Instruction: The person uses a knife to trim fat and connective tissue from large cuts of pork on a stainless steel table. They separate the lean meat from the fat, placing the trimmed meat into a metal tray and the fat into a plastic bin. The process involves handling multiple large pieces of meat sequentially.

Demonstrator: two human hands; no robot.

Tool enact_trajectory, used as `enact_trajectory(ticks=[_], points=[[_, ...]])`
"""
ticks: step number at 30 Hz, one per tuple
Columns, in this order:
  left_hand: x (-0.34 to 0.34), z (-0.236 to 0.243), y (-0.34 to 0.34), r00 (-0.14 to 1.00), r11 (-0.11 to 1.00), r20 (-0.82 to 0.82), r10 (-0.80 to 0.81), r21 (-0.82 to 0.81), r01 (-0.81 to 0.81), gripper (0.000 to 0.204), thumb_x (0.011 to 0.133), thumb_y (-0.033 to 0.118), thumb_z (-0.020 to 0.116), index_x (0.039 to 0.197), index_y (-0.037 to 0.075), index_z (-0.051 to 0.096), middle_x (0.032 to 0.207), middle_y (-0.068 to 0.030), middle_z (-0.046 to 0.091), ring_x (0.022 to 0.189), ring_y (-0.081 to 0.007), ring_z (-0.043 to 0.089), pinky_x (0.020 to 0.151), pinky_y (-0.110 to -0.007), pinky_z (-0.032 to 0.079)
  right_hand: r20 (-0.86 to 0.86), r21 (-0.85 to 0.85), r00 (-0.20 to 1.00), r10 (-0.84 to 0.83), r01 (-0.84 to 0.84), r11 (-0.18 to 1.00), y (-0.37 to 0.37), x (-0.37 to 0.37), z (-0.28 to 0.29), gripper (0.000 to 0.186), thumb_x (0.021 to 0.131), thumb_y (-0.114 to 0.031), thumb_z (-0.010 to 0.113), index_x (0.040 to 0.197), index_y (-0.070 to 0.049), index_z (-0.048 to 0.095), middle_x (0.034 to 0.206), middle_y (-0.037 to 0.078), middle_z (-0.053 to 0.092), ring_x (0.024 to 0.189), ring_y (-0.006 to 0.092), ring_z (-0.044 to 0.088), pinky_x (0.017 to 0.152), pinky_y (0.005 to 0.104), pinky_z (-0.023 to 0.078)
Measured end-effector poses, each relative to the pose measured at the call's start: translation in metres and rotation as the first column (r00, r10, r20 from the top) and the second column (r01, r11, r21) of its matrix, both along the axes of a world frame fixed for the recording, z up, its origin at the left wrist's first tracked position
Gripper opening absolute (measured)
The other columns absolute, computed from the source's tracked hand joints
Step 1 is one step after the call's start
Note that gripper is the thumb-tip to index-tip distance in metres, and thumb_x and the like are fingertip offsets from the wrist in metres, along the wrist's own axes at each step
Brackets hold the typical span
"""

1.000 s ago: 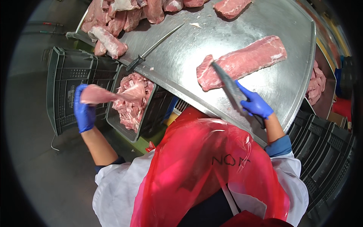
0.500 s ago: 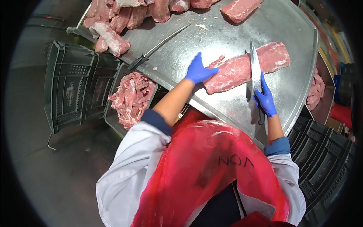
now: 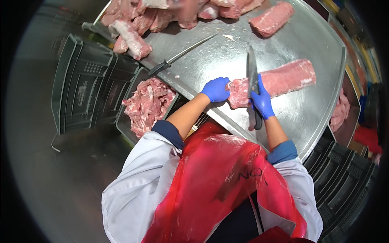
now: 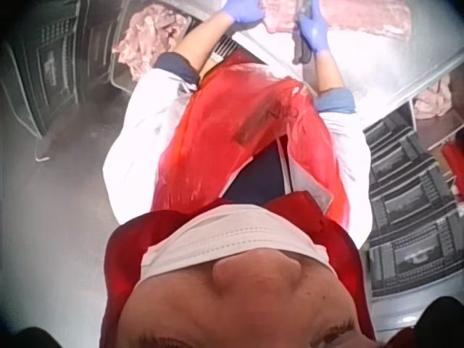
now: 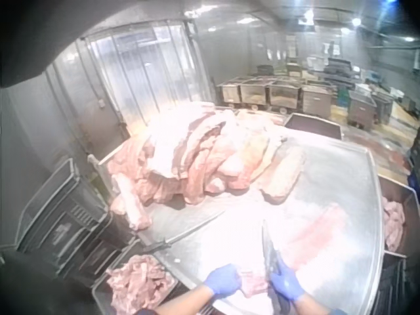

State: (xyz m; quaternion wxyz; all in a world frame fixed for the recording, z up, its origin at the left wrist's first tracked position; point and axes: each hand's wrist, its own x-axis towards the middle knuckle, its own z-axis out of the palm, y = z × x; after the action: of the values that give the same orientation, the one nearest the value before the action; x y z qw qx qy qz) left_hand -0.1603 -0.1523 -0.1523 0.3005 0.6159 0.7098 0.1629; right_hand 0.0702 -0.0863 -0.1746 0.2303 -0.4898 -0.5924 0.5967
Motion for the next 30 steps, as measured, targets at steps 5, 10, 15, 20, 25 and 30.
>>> enact_trajectory(ticks=[5, 10, 15, 20, 25, 30], points=[[-0.018, -0.089, -0.038, 0.663, 0.911, 0.679, 0.315, -0.020, -0.412, 0.025, 0.084, 0.008, 0.069, 0.105, 0.002, 0.057, 0.100, -0.0123, 0.064, 0.100, -0.0248, 0.066, 0.085, -0.037, 0.054, 0.145, 0.148, 0.984, 0.102, -0.123, 0.981, -0.001, -0.006, -0.005, 0.080, 0.090, -0.006, 0.053, 0.162, -0.021, 0.021, 0.093, 0.020, 0.071, 0.071, 0.0211, 0.067, 0.068, 0.0348, 0.054], [0.000, -0.057, -0.028, 0.815, 0.933, 0.572, 0.089, 0.240, -0.270, 0.020, 0.079, -0.001, 0.066, 0.096, 0.005, 0.056, 0.092, -0.0021, 0.058, 0.089, -0.0153, 0.059, 0.079, -0.032, 0.052, 0.314, 0.172, 0.865, 0.391, -0.457, 0.873, -0.012, -0.023, -0.011, 0.079, 0.091, -0.009, 0.052, 0.162, -0.023, 0.020, 0.087, 0.023, 0.068, 0.077, 0.0313, 0.069, 0.075, 0.0377, 0.054], [0.007, -0.041, -0.028, 0.742, 0.815, 0.661, 0.111, 0.367, -0.448, 0.023, 0.074, 0.006, 0.071, 0.094, 0.007, 0.061, 0.089, -0.0072, 0.056, 0.086, -0.0188, 0.058, 0.081, -0.031, 0.049, 0.204, -0.434, 0.754, 0.625, -0.502, 0.748, -0.042, 0.030, 0.078, 0.078, 0.090, -0.005, 0.052, 0.161, -0.018, 0.024, 0.118, 0.017, 0.069, 0.092, 0.0253, 0.068, 0.080, 0.0344, 0.055], [-0.005, 0.008, -0.035, 0.657, 0.759, 0.731, -0.184, 0.530, -0.378, 0.019, 0.081, 0.010, 0.067, 0.099, 0.004, 0.063, 0.096, -0.0081, 0.060, 0.086, -0.0197, 0.058, 0.083, -0.034, 0.048, 0.261, -0.259, 0.686, 0.679, -0.628, 0.734, -0.034, -0.022, 0.014, 0.078, 0.089, -0.006, 0.058, 0.160, -0.018, 0.028, 0.106, 0.016, 0.072, 0.072, 0.0172, 0.065, 0.076, 0.0343, 0.055], [-0.132, 0.084, -0.133, 0.909, 0.688, 0.299, 0.291, 0.595, -0.416, 0.027, 0.099, 0.011, 0.053, 0.118, -0.003, 0.065, 0.112, -0.0117, 0.070, 0.096, -0.0220, 0.065, 0.084, -0.037, 0.053, -0.082, -0.332, 0.846, 0.527, -0.522, 0.786, -0.037, 0.006, 0.043, 0.078, 0.093, -0.002, 0.055, 0.161, -0.028, 0.026, 0.078, 0.005, 0.066, 0.057, 0.0094, 0.056, 0.056, 0.0266, 0.051], [-0.289, -0.028, -0.261, 0.762, 0.759, -0.061, 0.645, 0.168, -0.629, 0.033, 0.091, 0.013, 0.065, 0.121, -0.001, 0.065, 0.117, -0.0156, 0.070, 0.105, -0.0233, 0.067, 0.093, -0.035, 0.051, -0.030, -0.042, 0.989, 0.145, -0.146, 0.988, 0.034, 0.099, 0.022, 0.081, 0.091, 0.001, 0.057, 0.161, -0.022, 0.026, 0.122, 0.005, 0.063, 0.069, 0.0072, 0.058, 0.055, 0.0228, 0.050]])
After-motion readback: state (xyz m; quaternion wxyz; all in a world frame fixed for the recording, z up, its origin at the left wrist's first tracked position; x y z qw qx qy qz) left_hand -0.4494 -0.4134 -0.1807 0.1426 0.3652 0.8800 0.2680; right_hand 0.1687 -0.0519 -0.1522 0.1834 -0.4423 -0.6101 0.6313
